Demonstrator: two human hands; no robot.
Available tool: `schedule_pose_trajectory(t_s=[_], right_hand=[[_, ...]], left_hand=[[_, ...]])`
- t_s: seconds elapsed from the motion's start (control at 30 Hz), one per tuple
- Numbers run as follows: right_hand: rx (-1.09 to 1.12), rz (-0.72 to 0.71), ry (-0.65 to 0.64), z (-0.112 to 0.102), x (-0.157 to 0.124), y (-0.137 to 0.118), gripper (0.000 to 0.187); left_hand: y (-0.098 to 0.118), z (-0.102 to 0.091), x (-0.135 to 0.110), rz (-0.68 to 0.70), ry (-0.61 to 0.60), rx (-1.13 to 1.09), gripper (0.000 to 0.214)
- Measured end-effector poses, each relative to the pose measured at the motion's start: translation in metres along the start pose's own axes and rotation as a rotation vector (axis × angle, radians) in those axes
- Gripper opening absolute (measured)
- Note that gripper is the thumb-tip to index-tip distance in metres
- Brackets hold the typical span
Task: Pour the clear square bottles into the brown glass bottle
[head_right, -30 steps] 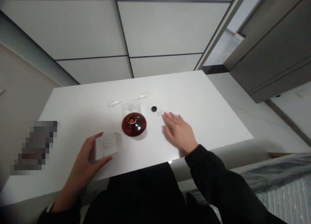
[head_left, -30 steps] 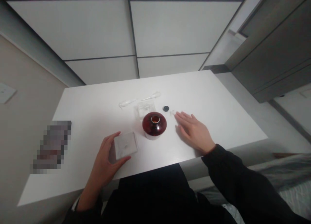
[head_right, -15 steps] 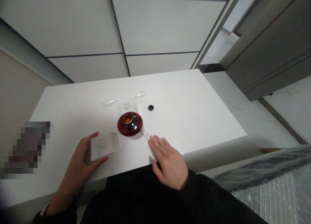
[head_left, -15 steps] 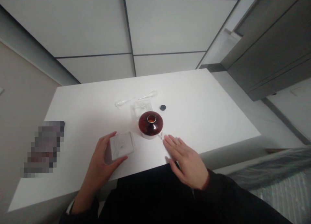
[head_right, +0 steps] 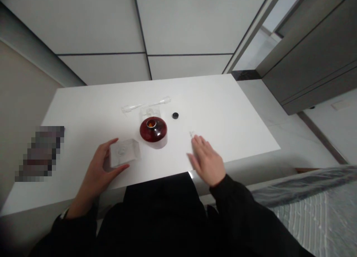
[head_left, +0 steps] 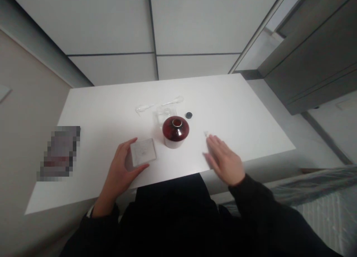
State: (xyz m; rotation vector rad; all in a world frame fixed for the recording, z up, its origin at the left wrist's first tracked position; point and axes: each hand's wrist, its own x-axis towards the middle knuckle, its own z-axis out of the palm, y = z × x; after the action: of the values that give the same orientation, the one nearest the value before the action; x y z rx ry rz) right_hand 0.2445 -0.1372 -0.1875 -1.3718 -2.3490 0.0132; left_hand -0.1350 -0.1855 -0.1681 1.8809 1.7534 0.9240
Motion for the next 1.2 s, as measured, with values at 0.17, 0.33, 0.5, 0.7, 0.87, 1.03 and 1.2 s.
schedule_pose_trajectory(t_s=[0.17,0.33,0.5,0.7,0.87,1.03,1.2], right_hand=[[0.173,-0.279,-0.182,0.008,-0.032,-0.126,0.068],[0.091,-0.145,-0.151,0.004,-0.033,-0.054,0.064],[-0.143,0.411,-0.115,-0.024,-0.032,0.103,0.065],[-0.084,0.270,-0.028,-0.001,-0.034,0.026,0.087],[0.232,-0.114,-0.142,0.028,-0.032,-0.134,0.105],[0.203,-0.249,-0.170,0.021,-0.032,-0.116,0.070],[-0.017,0.189,0.031,-0.012,-0.045,0.028,0.050]], left_hand=[[0.000,0.001,0.001,-0.010,-0.002,-0.034,0.077],[-0.002,0.001,0.002,-0.022,0.000,-0.047,0.079],[0.001,-0.001,0.003,-0.006,-0.004,-0.056,0.076],[0.003,-0.001,0.003,-0.009,0.007,-0.046,0.076],[0.002,0.000,0.002,-0.024,0.017,-0.036,0.078],[0.001,0.000,0.002,-0.027,0.010,-0.036,0.078],[0.003,0.001,0.001,-0.036,0.002,-0.067,0.080]])
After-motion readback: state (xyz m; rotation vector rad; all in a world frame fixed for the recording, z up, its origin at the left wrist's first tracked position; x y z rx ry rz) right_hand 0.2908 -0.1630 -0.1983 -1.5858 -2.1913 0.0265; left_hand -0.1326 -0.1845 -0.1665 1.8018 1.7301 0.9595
